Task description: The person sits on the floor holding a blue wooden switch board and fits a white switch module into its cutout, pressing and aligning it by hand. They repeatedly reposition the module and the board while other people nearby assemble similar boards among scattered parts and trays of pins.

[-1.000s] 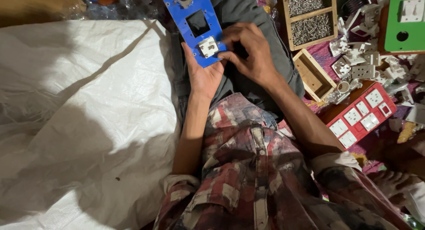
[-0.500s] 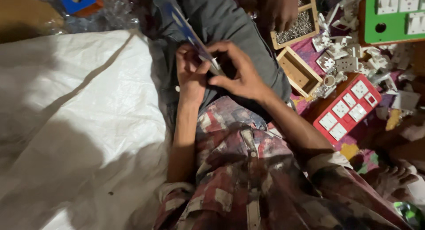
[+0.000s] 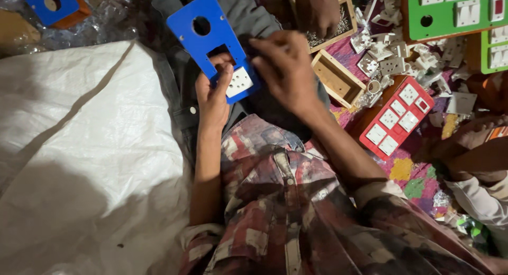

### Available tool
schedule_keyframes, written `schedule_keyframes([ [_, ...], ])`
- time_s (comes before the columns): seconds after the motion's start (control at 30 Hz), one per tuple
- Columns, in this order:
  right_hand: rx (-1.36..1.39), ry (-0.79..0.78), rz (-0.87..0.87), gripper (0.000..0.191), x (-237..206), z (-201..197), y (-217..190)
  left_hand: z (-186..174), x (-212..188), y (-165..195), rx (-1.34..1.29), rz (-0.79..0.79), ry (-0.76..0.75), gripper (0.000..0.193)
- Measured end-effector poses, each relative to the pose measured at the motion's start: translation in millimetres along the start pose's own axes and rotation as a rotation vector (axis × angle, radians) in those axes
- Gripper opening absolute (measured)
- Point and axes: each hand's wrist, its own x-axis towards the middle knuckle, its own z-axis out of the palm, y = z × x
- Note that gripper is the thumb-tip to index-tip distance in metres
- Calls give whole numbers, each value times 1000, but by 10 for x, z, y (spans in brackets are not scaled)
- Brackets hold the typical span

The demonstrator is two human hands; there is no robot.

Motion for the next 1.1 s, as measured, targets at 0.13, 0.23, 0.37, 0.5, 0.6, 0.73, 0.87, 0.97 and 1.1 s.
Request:
schedule_keyframes([
  [0.13, -34, 312, 222, 19, -346, -145, 713, 33, 9, 50, 33, -21, -36, 26],
  [0.23, 73, 411, 605, 31, -593, -329, 1248, 77, 20, 103, -26, 1, -48, 30],
  [0.37, -326, 187, 303, 18, -552, -462, 1796, 103, 28, 133, 19, 49, -45, 30],
  [0.5, -537, 98, 61, 15, -328, -388, 2103, 92, 26, 118, -5, 29, -47, 30],
  [0.6, -571, -6, 115, 8, -196, -352, 2240, 70, 19, 102, -71, 11, -36, 31],
  [0.73, -473, -25, 212, 9, -199, -332, 2278, 19, -2, 105, -116, 2, -46, 38],
  [0.87, -452, 101, 148, 3, -228, -320, 2261, 0, 11, 81, -54, 34, -54, 44],
  [0.97, -508, 113, 38, 5, -230, -328, 2229, -12, 15, 56, 11, 42, -27, 45],
  [1.1, -83, 193, 197, 5, -228, -309, 2041, -10, 4, 31, 45, 27, 17, 45],
])
